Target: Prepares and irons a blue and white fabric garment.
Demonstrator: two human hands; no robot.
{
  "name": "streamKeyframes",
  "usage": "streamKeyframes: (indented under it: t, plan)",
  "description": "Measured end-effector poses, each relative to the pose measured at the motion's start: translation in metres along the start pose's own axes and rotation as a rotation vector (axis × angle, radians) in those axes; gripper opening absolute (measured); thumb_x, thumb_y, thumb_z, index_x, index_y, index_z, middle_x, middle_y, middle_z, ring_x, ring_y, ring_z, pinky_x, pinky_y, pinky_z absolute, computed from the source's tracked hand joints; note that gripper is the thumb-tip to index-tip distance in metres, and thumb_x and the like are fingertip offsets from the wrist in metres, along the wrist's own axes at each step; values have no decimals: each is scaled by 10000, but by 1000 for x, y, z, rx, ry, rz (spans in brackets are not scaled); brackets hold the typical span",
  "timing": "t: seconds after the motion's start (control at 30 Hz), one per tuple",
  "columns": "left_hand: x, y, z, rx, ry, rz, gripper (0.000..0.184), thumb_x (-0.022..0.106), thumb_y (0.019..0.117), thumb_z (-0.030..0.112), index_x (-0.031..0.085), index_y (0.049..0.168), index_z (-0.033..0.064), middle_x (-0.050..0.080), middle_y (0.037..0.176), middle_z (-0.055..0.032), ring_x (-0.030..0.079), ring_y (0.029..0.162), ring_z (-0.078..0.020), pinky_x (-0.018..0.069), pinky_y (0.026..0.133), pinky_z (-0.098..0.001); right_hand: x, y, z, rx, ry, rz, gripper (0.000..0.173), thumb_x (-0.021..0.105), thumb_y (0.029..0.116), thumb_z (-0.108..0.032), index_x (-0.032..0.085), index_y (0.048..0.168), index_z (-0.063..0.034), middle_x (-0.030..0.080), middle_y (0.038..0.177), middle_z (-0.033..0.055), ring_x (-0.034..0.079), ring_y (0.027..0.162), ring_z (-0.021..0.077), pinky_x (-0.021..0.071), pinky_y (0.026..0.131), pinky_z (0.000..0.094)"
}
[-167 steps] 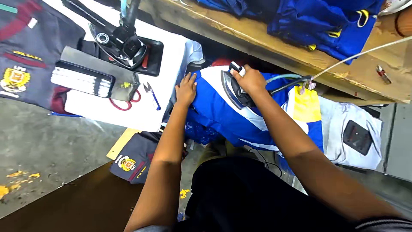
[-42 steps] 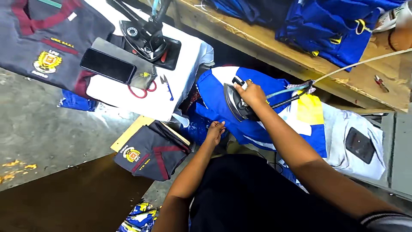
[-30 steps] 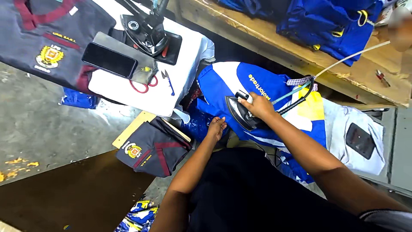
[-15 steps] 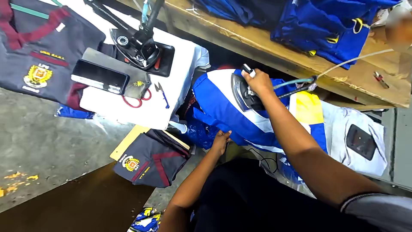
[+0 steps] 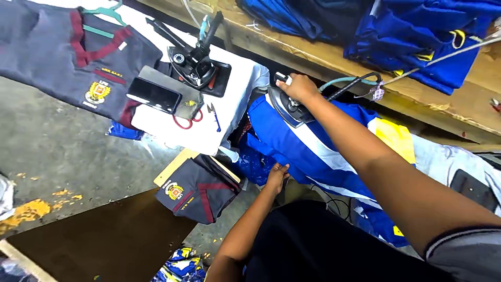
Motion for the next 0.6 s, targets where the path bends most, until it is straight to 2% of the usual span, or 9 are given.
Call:
streamKeyframes:
  t: [0.17, 0.37, 0.47, 0.6]
  plan:
    - [-2, -5, -1, 12, 27, -11, 206, 506, 1074, 79, 504, 1241, -43, 570, 1054, -107, 587, 875, -134, 527, 803, -296, -6, 12, -1, 77, 73, 58, 697, 507, 1014, -619, 615, 1347, -17, 647, 1283, 271, 619, 1219, 443, 469, 979, 670]
    - [-3, -10, -6, 2, 11, -1, 196, 487, 1084, 90, 489, 1233, -37, 546, 1076, -110, 582, 890, -142, 527, 815, -304, -1, -5, 15, -128, -67, -45, 703, 503, 1009, -632, 599, 1370, -36, 661, 1218, 287, 638, 1157, 471, 481, 933, 689]
    - [-4, -12, -5, -1, 32, -6, 205, 480, 1084, 78, 483, 1254, -36, 547, 1092, -115, 585, 903, -143, 525, 820, -302, 2, -21, 32, -74, -55, -31, 702, 495, 1009, -636, 600, 1367, -41, 671, 1197, 282, 651, 1130, 470, 494, 906, 682]
    - [-4, -12, -7, 1, 41, -16, 144, 482, 1078, 59, 485, 1198, -21, 553, 1040, -94, 593, 868, -128, 531, 797, -288, 6, -47, 51, 65, 16, 14, 694, 503, 1012, -629, 596, 1363, -37, 674, 1187, 281, 654, 1124, 470, 500, 898, 680]
Point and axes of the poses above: each hand's wrist, its own y-axis towards the middle knuckle, its own x-axis out of the palm, z = x × y, the point moved 1 cm from there along y, towards the middle knuckle
